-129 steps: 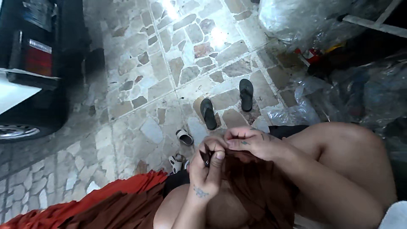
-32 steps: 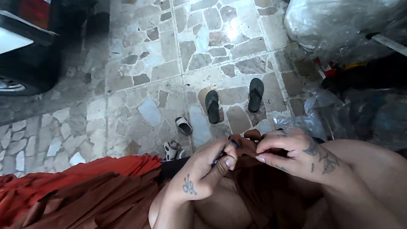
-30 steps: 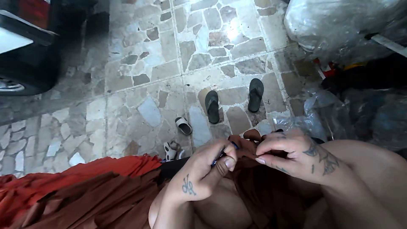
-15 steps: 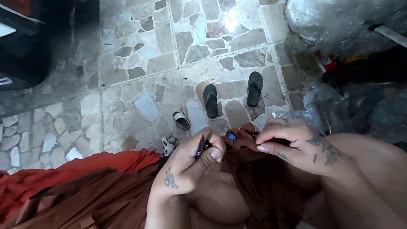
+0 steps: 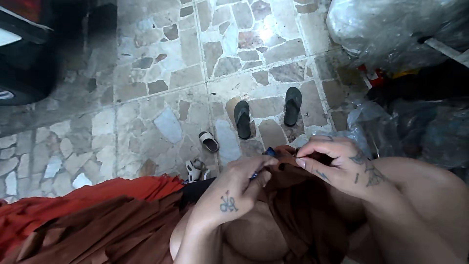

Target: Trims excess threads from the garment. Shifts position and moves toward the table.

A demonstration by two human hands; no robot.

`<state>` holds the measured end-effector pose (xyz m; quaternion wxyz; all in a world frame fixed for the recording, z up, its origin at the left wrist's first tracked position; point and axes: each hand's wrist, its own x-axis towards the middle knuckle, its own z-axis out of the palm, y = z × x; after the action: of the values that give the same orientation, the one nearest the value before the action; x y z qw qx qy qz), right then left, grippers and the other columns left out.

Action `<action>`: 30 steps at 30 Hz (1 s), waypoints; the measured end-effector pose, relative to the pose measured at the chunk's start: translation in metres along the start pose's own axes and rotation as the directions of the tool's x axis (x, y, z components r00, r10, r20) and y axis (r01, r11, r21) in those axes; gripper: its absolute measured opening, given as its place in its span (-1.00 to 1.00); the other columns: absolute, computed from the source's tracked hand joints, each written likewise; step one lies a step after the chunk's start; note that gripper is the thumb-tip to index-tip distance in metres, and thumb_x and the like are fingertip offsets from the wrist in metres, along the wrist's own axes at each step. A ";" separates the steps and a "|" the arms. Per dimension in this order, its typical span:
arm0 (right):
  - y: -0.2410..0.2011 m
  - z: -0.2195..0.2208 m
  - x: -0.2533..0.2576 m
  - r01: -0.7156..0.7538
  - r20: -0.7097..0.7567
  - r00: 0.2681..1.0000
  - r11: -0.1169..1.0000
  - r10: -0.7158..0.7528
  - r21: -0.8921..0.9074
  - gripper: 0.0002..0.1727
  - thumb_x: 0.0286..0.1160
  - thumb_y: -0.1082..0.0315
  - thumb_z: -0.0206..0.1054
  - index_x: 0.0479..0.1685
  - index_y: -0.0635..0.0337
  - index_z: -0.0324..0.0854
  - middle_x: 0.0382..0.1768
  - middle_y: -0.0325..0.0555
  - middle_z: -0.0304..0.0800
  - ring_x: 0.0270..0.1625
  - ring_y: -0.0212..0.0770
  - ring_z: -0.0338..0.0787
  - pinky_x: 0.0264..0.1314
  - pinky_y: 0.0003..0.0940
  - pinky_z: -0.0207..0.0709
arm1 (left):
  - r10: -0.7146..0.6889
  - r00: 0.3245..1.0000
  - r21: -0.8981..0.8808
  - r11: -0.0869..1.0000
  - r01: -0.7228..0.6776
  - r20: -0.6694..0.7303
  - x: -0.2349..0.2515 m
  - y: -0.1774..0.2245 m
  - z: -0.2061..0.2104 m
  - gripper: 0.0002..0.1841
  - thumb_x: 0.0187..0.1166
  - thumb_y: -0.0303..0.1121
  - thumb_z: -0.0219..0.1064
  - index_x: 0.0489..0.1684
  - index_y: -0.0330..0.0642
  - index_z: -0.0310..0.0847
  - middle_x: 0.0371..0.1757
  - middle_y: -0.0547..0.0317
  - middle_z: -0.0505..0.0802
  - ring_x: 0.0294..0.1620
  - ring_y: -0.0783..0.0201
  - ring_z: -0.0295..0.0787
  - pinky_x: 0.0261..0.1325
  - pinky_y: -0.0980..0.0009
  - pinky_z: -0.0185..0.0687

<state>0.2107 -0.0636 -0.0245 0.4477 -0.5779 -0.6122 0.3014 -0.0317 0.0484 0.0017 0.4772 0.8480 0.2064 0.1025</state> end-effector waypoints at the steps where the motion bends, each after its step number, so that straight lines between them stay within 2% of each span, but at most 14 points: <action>1: 0.001 0.001 0.000 0.003 -0.001 1.000 1.000 -0.003 -0.013 -0.78 0.56 0.23 0.34 -0.23 0.14 0.85 -0.30 -0.31 0.80 -0.21 -0.66 0.69 -0.13 -0.76 0.56 | 0.011 0.999 0.001 1.000 -0.011 0.047 0.002 0.000 0.003 -0.72 0.71 -0.38 0.14 0.14 -0.21 0.76 -0.20 0.23 0.86 -0.27 0.55 0.70 -0.10 0.58 0.64; 3: 0.003 0.004 0.001 0.009 0.011 1.000 1.000 -0.009 -0.016 -0.78 0.59 0.22 0.34 -0.21 0.13 0.85 -0.31 -0.31 0.77 -0.22 -0.65 0.67 -0.15 -0.77 0.54 | 0.063 0.994 -0.108 0.993 -0.054 0.089 0.006 -0.001 0.009 -0.78 0.74 -0.39 0.12 -0.08 -0.21 0.73 -0.31 0.28 0.78 -0.34 0.60 0.61 -0.22 0.66 0.54; 5: 0.003 0.008 0.001 0.021 0.025 0.999 1.000 -0.021 0.018 -0.77 0.62 0.23 0.33 -0.18 0.16 0.83 -0.28 -0.29 0.79 -0.19 -0.64 0.69 -0.11 -0.77 0.56 | 0.112 0.993 -0.294 0.951 -0.093 0.048 0.009 -0.003 0.011 -0.76 0.80 -0.36 0.08 -0.11 -0.23 0.67 -0.34 0.34 0.69 -0.37 0.66 0.52 -0.27 0.72 0.45; 7: 0.000 0.014 0.002 0.021 0.040 0.999 0.996 -0.025 0.087 -0.76 0.67 0.25 0.30 -0.11 0.21 0.81 -0.20 -0.27 0.84 -0.11 -0.62 0.74 0.01 -0.72 0.62 | 0.107 0.994 -0.473 0.874 -0.110 -0.034 0.011 -0.006 0.012 -0.76 0.85 -0.29 0.07 -0.09 -0.16 0.64 -0.36 0.45 0.65 -0.42 0.73 0.45 -0.34 0.76 0.40; 8: -0.003 0.018 0.001 0.011 0.039 0.999 0.992 -0.016 0.128 -0.76 0.68 0.26 0.29 -0.09 0.23 0.79 -0.18 -0.27 0.85 -0.09 -0.62 0.75 0.04 -0.71 0.63 | 0.089 0.994 -0.559 0.821 -0.112 -0.067 0.011 -0.008 0.014 -0.77 0.86 -0.27 0.08 -0.08 -0.11 0.63 -0.39 0.50 0.62 -0.47 0.74 0.41 -0.41 0.77 0.35; 10: -0.007 0.024 0.001 -0.006 0.023 1.000 0.975 0.001 0.223 -0.77 0.69 0.27 0.29 -0.11 0.25 0.76 -0.23 -0.30 0.83 -0.15 -0.65 0.73 -0.05 -0.74 0.62 | 0.065 0.991 -0.727 0.675 -0.128 -0.114 0.013 -0.010 0.019 -0.80 0.84 -0.23 0.13 -0.06 -0.06 0.65 -0.46 0.51 0.60 -0.57 0.73 0.37 -0.54 0.77 0.27; 12: -0.009 0.025 0.003 0.000 0.019 1.000 0.951 -0.006 0.309 -0.78 0.70 0.29 0.28 -0.13 0.25 0.75 -0.25 -0.32 0.80 -0.18 -0.65 0.70 -0.10 -0.74 0.60 | 0.074 0.988 -0.835 0.529 -0.152 -0.133 0.015 -0.011 0.023 -0.80 0.81 -0.20 0.18 -0.05 -0.06 0.67 -0.43 0.47 0.65 -0.57 0.68 0.42 -0.53 0.73 0.32; 15: -0.010 0.023 0.004 0.015 0.026 0.999 0.929 -0.026 0.371 -0.78 0.70 0.29 0.29 -0.12 0.25 0.76 -0.21 -0.32 0.80 -0.14 -0.63 0.72 -0.05 -0.73 0.62 | 0.078 0.987 -0.921 0.357 -0.157 -0.138 0.014 -0.009 0.027 -0.82 0.78 -0.20 0.24 -0.06 -0.06 0.69 -0.40 0.43 0.69 -0.56 0.63 0.49 -0.51 0.69 0.39; 18: -0.014 0.012 0.002 0.062 0.008 0.997 0.924 -0.071 0.377 -0.76 0.69 0.25 0.31 -0.14 0.26 0.76 -0.27 -0.36 0.82 -0.22 -0.71 0.68 -0.15 -0.79 0.57 | 0.087 0.989 -0.961 0.240 -0.139 -0.122 0.015 -0.006 0.031 -0.85 0.75 -0.22 0.27 -0.05 -0.04 0.71 -0.39 0.42 0.71 -0.56 0.62 0.51 -0.53 0.69 0.39; 19: -0.016 0.009 0.002 0.102 -0.013 0.994 0.922 -0.105 0.375 -0.75 0.68 0.24 0.32 -0.17 0.27 0.77 -0.30 -0.36 0.81 -0.25 -0.72 0.66 -0.18 -0.81 0.54 | 0.106 0.988 -0.964 0.227 -0.135 -0.114 0.015 -0.004 0.031 -0.85 0.75 -0.23 0.27 -0.04 -0.05 0.71 -0.39 0.42 0.71 -0.56 0.62 0.51 -0.53 0.69 0.38; 21: -0.017 0.004 0.002 0.170 -0.040 0.985 0.923 -0.166 0.345 -0.74 0.69 0.22 0.33 -0.20 0.25 0.76 -0.30 -0.33 0.79 -0.19 -0.69 0.67 -0.11 -0.80 0.55 | 0.154 0.984 -0.964 0.231 -0.129 -0.095 0.013 -0.002 0.029 -0.85 0.76 -0.22 0.26 -0.05 -0.05 0.69 -0.40 0.42 0.69 -0.54 0.62 0.49 -0.51 0.69 0.35; 25: -0.017 -0.002 0.002 0.193 -0.024 0.981 0.947 -0.193 0.257 -0.75 0.69 0.23 0.33 -0.17 0.24 0.77 -0.31 -0.28 0.75 -0.18 -0.63 0.65 -0.09 -0.76 0.52 | 0.198 0.979 -0.955 0.277 -0.106 -0.051 0.011 -0.006 0.022 -0.84 0.77 -0.22 0.25 -0.05 -0.05 0.68 -0.36 0.42 0.70 -0.52 0.65 0.47 -0.49 0.71 0.33; 27: -0.020 -0.004 0.000 0.210 -0.035 0.978 0.950 -0.207 0.231 -0.78 0.66 0.27 0.35 -0.17 0.24 0.80 -0.28 -0.27 0.84 -0.16 -0.64 0.72 -0.05 -0.74 0.59 | 0.210 0.977 -0.938 0.331 -0.100 -0.030 0.009 -0.009 0.019 -0.82 0.78 -0.21 0.23 -0.04 -0.07 0.68 -0.33 0.42 0.71 -0.51 0.68 0.45 -0.50 0.74 0.31; 30: -0.023 -0.005 -0.002 0.235 -0.033 0.972 0.951 -0.234 0.202 -0.81 0.65 0.31 0.36 -0.15 0.24 0.83 -0.27 -0.25 0.88 -0.15 -0.63 0.76 -0.03 -0.75 0.62 | 0.230 0.973 -0.873 0.476 -0.110 0.002 0.006 -0.010 0.010 -0.77 0.81 -0.19 0.18 -0.06 -0.12 0.66 -0.36 0.43 0.67 -0.50 0.71 0.41 -0.47 0.76 0.28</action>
<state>0.2049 -0.0698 -0.0025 0.5399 -0.4533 -0.6403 0.3049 -0.0251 0.0476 -0.0120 0.8369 0.5137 0.0126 0.1883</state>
